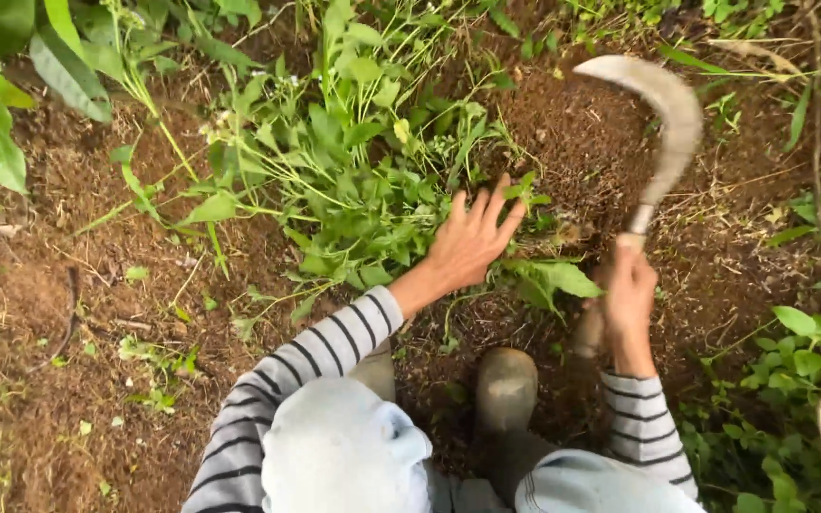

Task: The person uses a sickle to cut weeds and grass at the base of plants in a garden. They gather the cut vegetation with their left hand and continue clearing the area around the base of the plants.

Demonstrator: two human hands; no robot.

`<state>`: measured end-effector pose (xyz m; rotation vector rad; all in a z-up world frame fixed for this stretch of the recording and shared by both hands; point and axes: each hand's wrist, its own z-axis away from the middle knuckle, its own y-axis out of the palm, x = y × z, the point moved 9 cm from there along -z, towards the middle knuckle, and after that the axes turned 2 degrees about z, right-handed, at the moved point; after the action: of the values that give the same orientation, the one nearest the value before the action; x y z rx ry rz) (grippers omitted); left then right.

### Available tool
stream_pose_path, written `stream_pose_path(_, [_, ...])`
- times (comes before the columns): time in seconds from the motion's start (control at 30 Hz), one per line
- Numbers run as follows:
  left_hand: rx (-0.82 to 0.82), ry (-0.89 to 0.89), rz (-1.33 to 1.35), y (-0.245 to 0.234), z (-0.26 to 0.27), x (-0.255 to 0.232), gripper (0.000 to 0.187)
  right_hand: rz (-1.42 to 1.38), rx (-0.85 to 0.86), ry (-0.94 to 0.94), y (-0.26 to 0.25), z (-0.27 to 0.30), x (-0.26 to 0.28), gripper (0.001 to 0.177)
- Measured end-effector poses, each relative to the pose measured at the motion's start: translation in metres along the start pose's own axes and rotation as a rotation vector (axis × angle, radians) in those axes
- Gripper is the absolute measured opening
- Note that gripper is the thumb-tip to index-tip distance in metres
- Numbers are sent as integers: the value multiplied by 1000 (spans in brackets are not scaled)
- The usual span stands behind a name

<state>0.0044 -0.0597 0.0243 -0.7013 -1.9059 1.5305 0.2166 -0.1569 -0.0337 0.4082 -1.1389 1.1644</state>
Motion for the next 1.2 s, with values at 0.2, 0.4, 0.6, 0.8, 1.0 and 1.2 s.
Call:
stream_pose_path(0.2, [-11, 1, -163, -9, 4, 0, 58, 154, 316, 30, 35, 111, 7, 63])
stream_pose_path(0.4, [56, 12, 6, 35, 9, -11, 84, 135, 121, -93, 29, 27, 40, 46])
stream_pose_path(0.6, [-41, 30, 43, 18, 11, -8, 81, 311, 220, -116, 15, 70, -2, 61])
stream_pose_path(0.8, [36, 0, 4, 25, 8, -9, 68, 358, 164, -105, 28, 52, -13, 60])
stream_pose_path(1.0, [107, 12, 46, 8, 3, -6, 75, 47, 54, -77, 21, 25, 15, 58])
stream_pose_path(1.2, [66, -31, -4, -13, -5, 8, 93, 42, 424, 160, 44, 84, -58, 54])
